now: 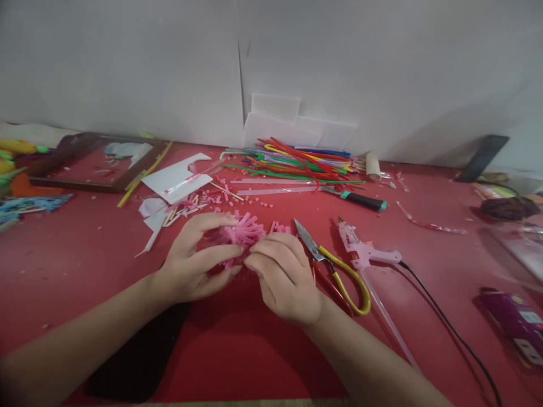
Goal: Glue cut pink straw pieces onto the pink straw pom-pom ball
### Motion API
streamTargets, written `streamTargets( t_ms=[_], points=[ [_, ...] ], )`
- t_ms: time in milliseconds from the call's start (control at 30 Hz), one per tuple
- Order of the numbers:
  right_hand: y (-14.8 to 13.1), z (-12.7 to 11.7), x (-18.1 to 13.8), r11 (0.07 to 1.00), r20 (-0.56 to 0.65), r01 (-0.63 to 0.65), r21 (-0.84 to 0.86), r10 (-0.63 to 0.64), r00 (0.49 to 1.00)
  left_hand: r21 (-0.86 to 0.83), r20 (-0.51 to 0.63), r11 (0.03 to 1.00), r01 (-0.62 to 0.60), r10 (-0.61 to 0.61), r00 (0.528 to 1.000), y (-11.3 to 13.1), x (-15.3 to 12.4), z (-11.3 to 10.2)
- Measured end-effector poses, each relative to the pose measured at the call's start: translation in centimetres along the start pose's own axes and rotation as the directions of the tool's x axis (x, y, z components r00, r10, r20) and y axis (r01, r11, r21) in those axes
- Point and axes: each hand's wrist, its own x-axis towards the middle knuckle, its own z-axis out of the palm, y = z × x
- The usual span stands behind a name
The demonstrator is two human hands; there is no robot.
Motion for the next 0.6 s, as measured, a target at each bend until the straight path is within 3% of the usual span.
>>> streamTargets(
  t_ms=[200,400,600],
  points=[
    [-0.15,0.02,0.01,1.0,-0.005,0.004,-0.03,-0.004,1.0,-0.003,-0.012,1.0,0.009,-0.009,1.0,-0.05,-0.01,-0.02],
    [-0.31,-0.26,0.07,0.998,-0.098,-0.054,0.025,0.056,0.994,-0.027,-0.021,1.0,0.002,-0.002,1.0,-0.1,-0.1,0.0],
    [-0.1,-0.1,-0.01,0.999,-0.022,-0.035,0.005,0.035,0.999,-0.038,-0.034,0.999,-0.001,0.0,0.999,-0.21,-0.29,0.15]
  ],
)
